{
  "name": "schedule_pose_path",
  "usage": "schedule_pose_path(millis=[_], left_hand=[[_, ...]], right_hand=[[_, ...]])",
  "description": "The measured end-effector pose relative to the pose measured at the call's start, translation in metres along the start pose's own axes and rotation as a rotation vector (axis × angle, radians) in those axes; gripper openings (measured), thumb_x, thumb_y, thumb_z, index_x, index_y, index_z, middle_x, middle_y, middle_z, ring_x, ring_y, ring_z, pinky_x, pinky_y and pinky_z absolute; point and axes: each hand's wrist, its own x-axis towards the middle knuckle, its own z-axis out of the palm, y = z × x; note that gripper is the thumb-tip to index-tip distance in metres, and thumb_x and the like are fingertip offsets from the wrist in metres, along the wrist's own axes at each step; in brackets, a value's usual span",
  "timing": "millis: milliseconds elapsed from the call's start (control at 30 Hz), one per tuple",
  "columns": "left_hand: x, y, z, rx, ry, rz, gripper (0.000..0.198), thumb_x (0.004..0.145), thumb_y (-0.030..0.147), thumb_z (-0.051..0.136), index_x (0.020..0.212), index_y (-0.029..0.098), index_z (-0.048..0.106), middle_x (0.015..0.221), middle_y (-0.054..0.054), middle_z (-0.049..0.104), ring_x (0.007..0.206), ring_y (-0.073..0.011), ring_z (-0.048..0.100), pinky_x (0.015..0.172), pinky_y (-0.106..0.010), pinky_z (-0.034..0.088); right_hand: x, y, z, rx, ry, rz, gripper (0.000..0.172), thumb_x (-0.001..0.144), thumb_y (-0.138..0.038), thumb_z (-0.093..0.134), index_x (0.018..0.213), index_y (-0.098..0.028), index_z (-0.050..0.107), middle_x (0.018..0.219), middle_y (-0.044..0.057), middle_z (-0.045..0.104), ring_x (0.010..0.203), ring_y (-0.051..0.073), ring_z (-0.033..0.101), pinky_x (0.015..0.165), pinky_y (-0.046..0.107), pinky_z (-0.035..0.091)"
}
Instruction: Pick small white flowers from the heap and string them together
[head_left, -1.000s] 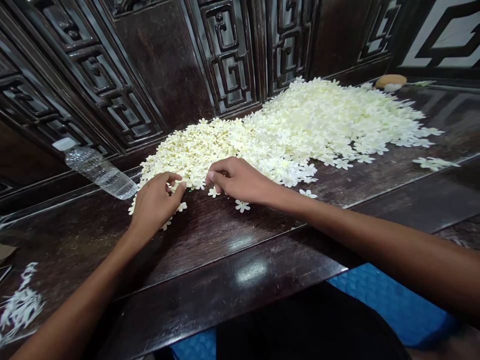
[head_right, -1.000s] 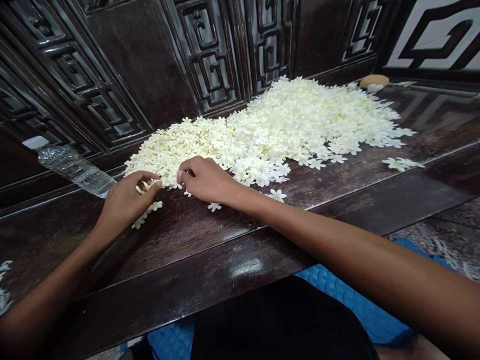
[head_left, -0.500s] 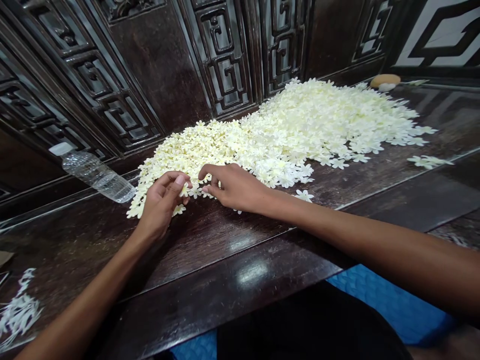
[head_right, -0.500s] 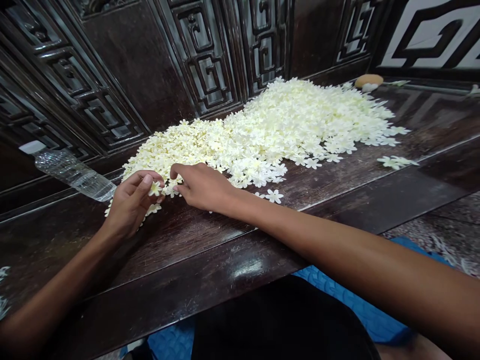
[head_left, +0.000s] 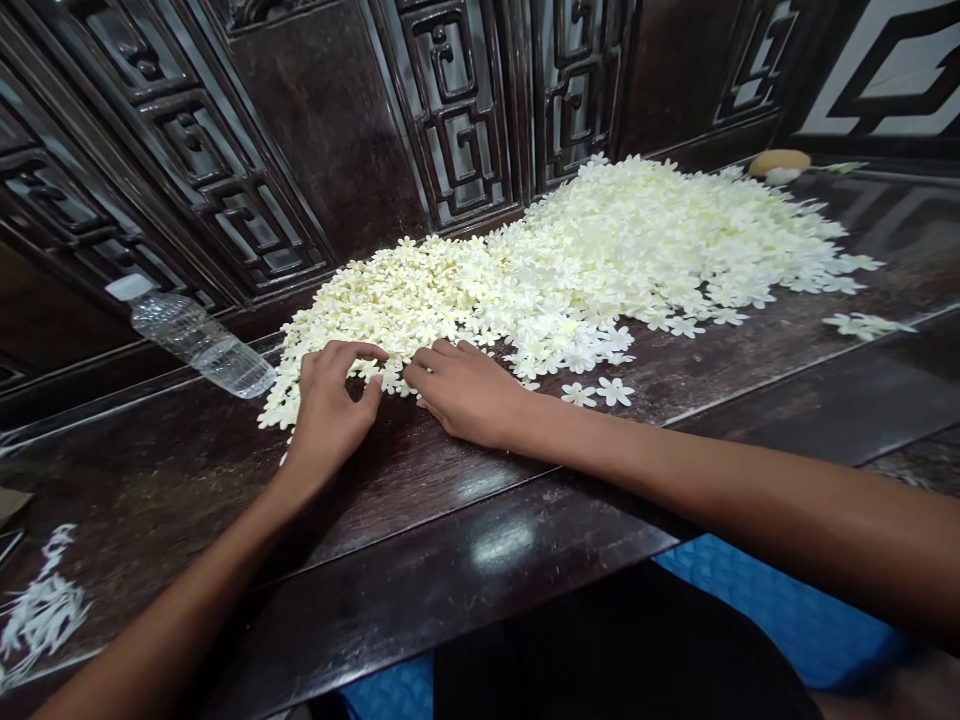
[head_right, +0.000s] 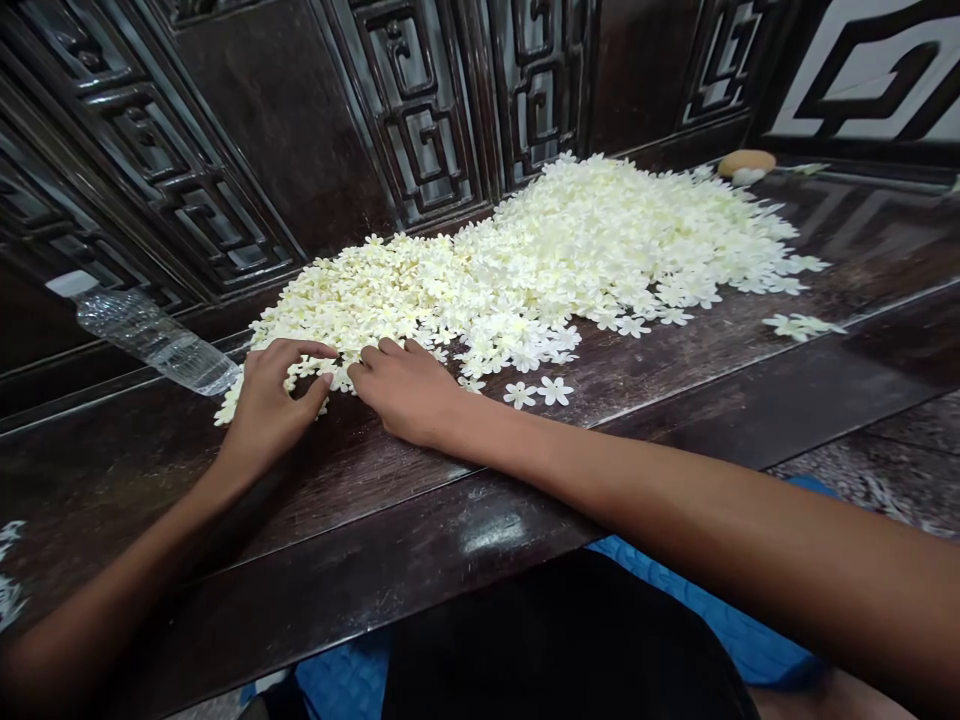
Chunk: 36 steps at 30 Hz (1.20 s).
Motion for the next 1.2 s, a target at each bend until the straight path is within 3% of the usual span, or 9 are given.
schedule_pose_path(millis=[100,200,333,500,600,767,967,1100,1200], left_hand=[[-0.001,0.002,-0.002,0.034,0.034,0.023,0.025,0.089,0.020,0.055,0.110,0.024,0.067,0.118,-0.006,0.071,0.118,-0.0274,0.061,0.112,-0.047,0.039],[-0.001,0.006,-0.004,-0.026,0.029,0.013,0.024,0.090,0.022,0.055,0.109,0.023,0.067,0.116,-0.005,0.072,0.112,-0.0266,0.062,0.104,-0.043,0.046],[0.000,0.008,-0.004,-0.122,-0.130,0.028,0.026,0.089,0.026,0.054,0.110,0.023,0.069,0.114,-0.005,0.075,0.108,-0.0257,0.066,0.096,-0.039,0.051],[0.000,0.003,0.002,-0.046,-0.263,0.168,0.034,0.088,0.033,0.063,0.119,0.022,0.069,0.116,-0.007,0.075,0.110,-0.0288,0.065,0.100,-0.043,0.049],[0.000,0.001,0.002,-0.053,-0.247,0.182,0.029,0.092,0.033,0.060,0.116,0.022,0.071,0.114,-0.007,0.076,0.105,-0.0269,0.067,0.097,-0.041,0.050],[-0.002,0.004,-0.002,-0.118,-0.154,0.040,0.027,0.098,0.035,0.055,0.113,0.023,0.073,0.109,-0.005,0.078,0.091,-0.0225,0.071,0.085,-0.034,0.054],[-0.007,0.011,-0.003,-0.232,-0.058,0.060,0.028,0.099,0.041,0.060,0.117,0.024,0.072,0.110,-0.004,0.079,0.098,-0.0222,0.074,0.088,-0.032,0.055],[-0.007,0.013,-0.001,-0.237,-0.083,0.062,0.031,0.099,0.043,0.061,0.122,0.024,0.069,0.107,-0.004,0.078,0.094,-0.0211,0.073,0.083,-0.030,0.054],[-0.005,0.014,-0.003,-0.172,-0.156,0.073,0.028,0.102,0.044,0.054,0.108,0.022,0.070,0.098,-0.003,0.077,0.084,-0.0194,0.069,0.077,-0.030,0.049]], right_hand=[[0.000,-0.002,0.001,0.036,-0.025,-0.027,0.023,0.101,-0.015,0.055,0.123,-0.010,0.061,0.121,0.017,0.068,0.113,0.029,0.059,0.091,0.041,0.045],[0.001,-0.002,-0.001,0.070,-0.024,-0.029,0.029,0.101,-0.014,0.055,0.129,-0.011,0.057,0.121,0.016,0.069,0.109,0.028,0.061,0.088,0.039,0.044],[0.001,0.003,-0.006,0.157,-0.033,0.051,0.039,0.098,-0.013,0.056,0.137,-0.014,0.052,0.121,0.016,0.070,0.103,0.027,0.062,0.082,0.035,0.042],[0.000,0.015,-0.012,0.269,-0.028,0.126,0.020,0.096,-0.015,0.055,0.116,-0.016,0.057,0.111,0.014,0.071,0.097,0.025,0.062,0.074,0.032,0.039],[0.000,0.018,-0.013,0.331,-0.011,0.129,0.019,0.094,-0.013,0.056,0.113,-0.017,0.056,0.110,0.013,0.071,0.097,0.024,0.061,0.074,0.031,0.039],[-0.002,0.014,-0.013,0.311,-0.027,0.146,0.022,0.095,-0.017,0.056,0.117,-0.018,0.057,0.108,0.013,0.071,0.096,0.025,0.061,0.073,0.033,0.038],[0.000,0.009,-0.013,0.264,0.042,0.171,0.026,0.104,-0.033,0.051,0.117,-0.015,0.065,0.110,0.015,0.071,0.097,0.026,0.061,0.076,0.034,0.039],[0.001,0.009,-0.017,0.301,0.030,0.181,0.021,0.101,-0.024,0.050,0.107,-0.015,0.069,0.100,0.013,0.072,0.084,0.022,0.060,0.067,0.032,0.033],[0.001,0.010,-0.019,0.299,0.032,0.203,0.020,0.100,-0.024,0.051,0.102,-0.015,0.069,0.093,0.013,0.071,0.077,0.021,0.058,0.063,0.032,0.029]])
